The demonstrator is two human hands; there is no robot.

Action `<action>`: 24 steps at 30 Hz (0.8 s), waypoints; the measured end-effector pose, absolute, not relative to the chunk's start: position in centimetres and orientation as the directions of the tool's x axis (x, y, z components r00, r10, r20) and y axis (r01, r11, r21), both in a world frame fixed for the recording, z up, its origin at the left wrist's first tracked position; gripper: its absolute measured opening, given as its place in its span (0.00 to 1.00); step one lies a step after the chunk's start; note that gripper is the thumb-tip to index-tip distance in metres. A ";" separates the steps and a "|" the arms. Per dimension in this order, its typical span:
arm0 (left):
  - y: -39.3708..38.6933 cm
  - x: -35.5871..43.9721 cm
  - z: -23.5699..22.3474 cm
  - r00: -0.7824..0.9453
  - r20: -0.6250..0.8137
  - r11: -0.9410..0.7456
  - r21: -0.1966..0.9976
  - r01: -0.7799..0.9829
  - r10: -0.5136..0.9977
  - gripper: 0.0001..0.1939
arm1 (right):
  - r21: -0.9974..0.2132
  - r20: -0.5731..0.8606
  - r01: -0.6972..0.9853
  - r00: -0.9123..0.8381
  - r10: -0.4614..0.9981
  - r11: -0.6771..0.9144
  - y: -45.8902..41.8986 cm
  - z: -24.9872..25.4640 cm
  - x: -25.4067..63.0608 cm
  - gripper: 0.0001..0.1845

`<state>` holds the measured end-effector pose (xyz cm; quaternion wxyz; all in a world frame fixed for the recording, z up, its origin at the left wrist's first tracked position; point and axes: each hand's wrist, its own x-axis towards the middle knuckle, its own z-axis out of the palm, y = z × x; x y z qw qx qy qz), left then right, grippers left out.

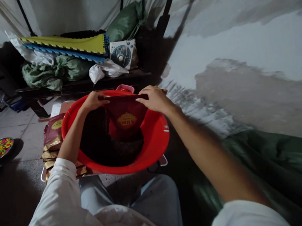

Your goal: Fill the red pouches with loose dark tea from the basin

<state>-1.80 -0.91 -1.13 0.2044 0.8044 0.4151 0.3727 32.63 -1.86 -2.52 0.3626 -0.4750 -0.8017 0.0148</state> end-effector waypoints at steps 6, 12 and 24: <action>-1.5 -1.8 -0.5 0.411 0.457 -0.614 0.557 0.559 0.789 0.11 | -0.435 0.566 0.664 -0.324 0.758 0.608 -0.9 -3.1 36.0 0.21; -1.3 -1.5 -0.6 0.396 0.478 -0.606 0.456 0.652 0.784 0.08 | -0.450 0.642 0.643 -0.249 0.725 0.620 -3.0 -3.5 36.0 0.20; -1.4 -2.3 0.0 0.345 0.503 -0.599 0.536 0.595 0.792 0.07 | -0.566 0.616 0.598 -0.151 0.773 0.568 -4.0 -4.7 37.6 0.29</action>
